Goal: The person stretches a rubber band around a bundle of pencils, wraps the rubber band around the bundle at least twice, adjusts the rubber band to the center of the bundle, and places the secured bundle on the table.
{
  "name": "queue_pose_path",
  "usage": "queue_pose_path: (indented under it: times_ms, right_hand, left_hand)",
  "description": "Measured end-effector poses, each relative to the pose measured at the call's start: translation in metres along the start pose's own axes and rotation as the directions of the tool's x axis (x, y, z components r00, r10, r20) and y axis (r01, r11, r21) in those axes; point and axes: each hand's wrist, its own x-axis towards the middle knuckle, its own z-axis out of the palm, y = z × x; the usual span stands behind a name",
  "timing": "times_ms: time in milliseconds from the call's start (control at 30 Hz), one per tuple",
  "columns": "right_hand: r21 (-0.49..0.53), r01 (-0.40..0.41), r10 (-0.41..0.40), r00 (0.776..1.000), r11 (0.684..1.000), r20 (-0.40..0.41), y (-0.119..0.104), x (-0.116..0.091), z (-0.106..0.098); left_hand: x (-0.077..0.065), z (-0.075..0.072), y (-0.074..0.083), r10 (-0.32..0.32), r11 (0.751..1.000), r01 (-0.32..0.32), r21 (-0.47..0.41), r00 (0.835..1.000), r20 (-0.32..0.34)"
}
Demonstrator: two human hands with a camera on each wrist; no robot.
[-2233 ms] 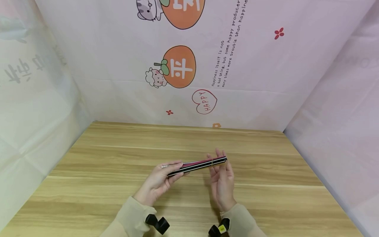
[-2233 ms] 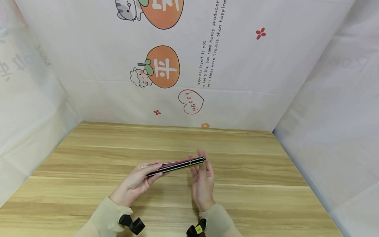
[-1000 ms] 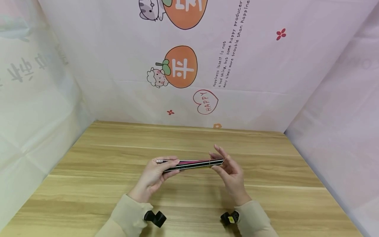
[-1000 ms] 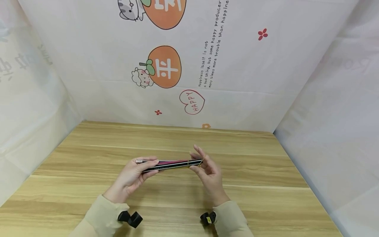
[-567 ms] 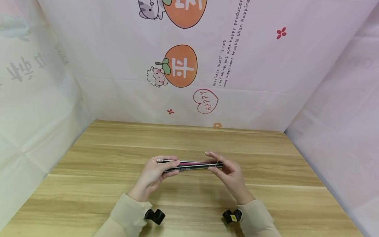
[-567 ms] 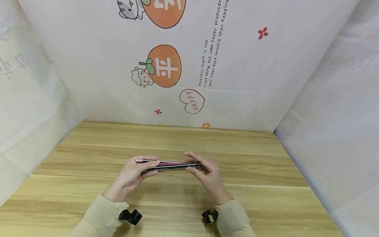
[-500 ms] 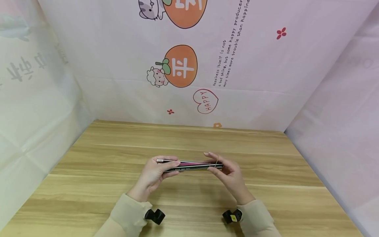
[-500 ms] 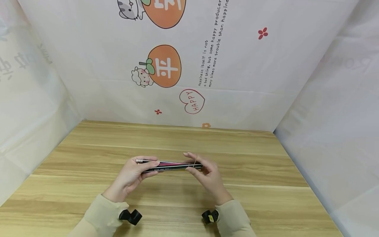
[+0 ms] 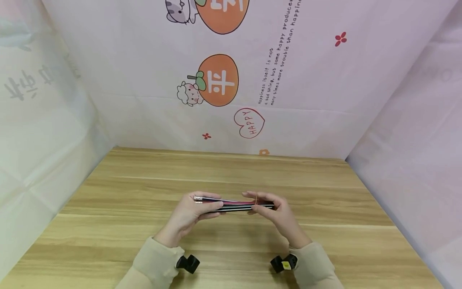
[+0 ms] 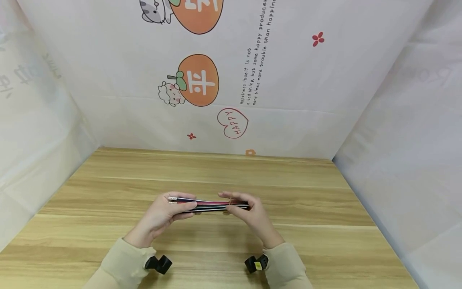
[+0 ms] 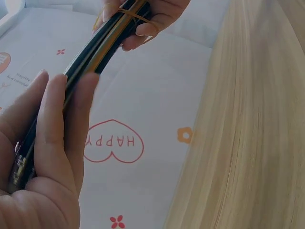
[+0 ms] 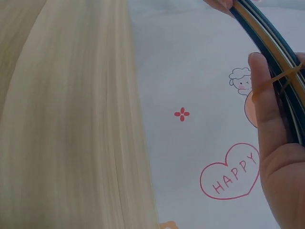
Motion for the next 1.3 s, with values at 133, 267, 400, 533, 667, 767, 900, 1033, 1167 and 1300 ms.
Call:
queue_pose_path:
  times_ms: [133, 267, 400, 533, 667, 767, 900, 1033, 1167, 1300]
  right_hand:
    - [0.039, -0.063, 0.062, 0.998, 0.997, 0.005, 0.0, 0.001, -0.001]
    - [0.193, -0.123, 0.116, 0.992, 0.973, 0.049, -0.001, 0.002, 0.0]
    - [0.304, -0.218, 0.216, 0.976, 0.928, 0.038, 0.0, 0.004, 0.001]
    - [0.344, -0.348, 0.384, 0.922, 0.872, -0.042, 0.003, 0.005, 0.002]
    - [0.296, -0.458, 0.497, 0.865, 0.838, -0.067, 0.008, 0.005, 0.002]
    - [0.287, -0.513, 0.547, 0.835, 0.809, -0.052, 0.011, 0.004, 0.001]
    - [0.35, -0.515, 0.544, 0.839, 0.783, 0.017, 0.014, 0.002, -0.001]
    - [0.494, -0.452, 0.449, 0.884, 0.743, 0.132, 0.012, 0.002, 0.005]
    - [0.678, -0.404, 0.368, 0.906, 0.614, 0.207, 0.014, 0.004, 0.019]
    - [0.82, -0.34, 0.402, 0.904, 0.46, 0.149, 0.022, 0.002, 0.031]
  left_hand:
    - [0.0, -0.001, 0.0, 0.004, 1.0, -0.004, 0.02, 1.0, 0.027]
    - [0.0, -0.002, 0.0, 0.013, 0.998, -0.015, 0.056, 0.999, 0.031]
    - [0.001, -0.003, -0.001, 0.031, 0.993, -0.034, 0.11, 0.999, 0.032]
    - [0.001, -0.002, -0.002, 0.042, 0.98, -0.056, 0.193, 0.996, 0.075]
    - [0.0, -0.001, -0.004, 0.052, 0.964, -0.078, 0.255, 0.993, 0.107]
    - [0.0, -0.002, -0.005, 0.06, 0.962, -0.087, 0.258, 0.992, 0.11]
    - [0.0, -0.004, -0.006, 0.065, 0.964, -0.093, 0.25, 0.991, 0.121]
    - [0.001, -0.005, -0.006, 0.079, 0.971, -0.105, 0.214, 0.989, 0.125]
    - [0.002, -0.004, -0.008, 0.092, 0.985, -0.106, 0.14, 0.99, 0.104]
    - [0.004, -0.003, -0.011, 0.088, 0.995, -0.089, 0.032, 0.995, 0.041]
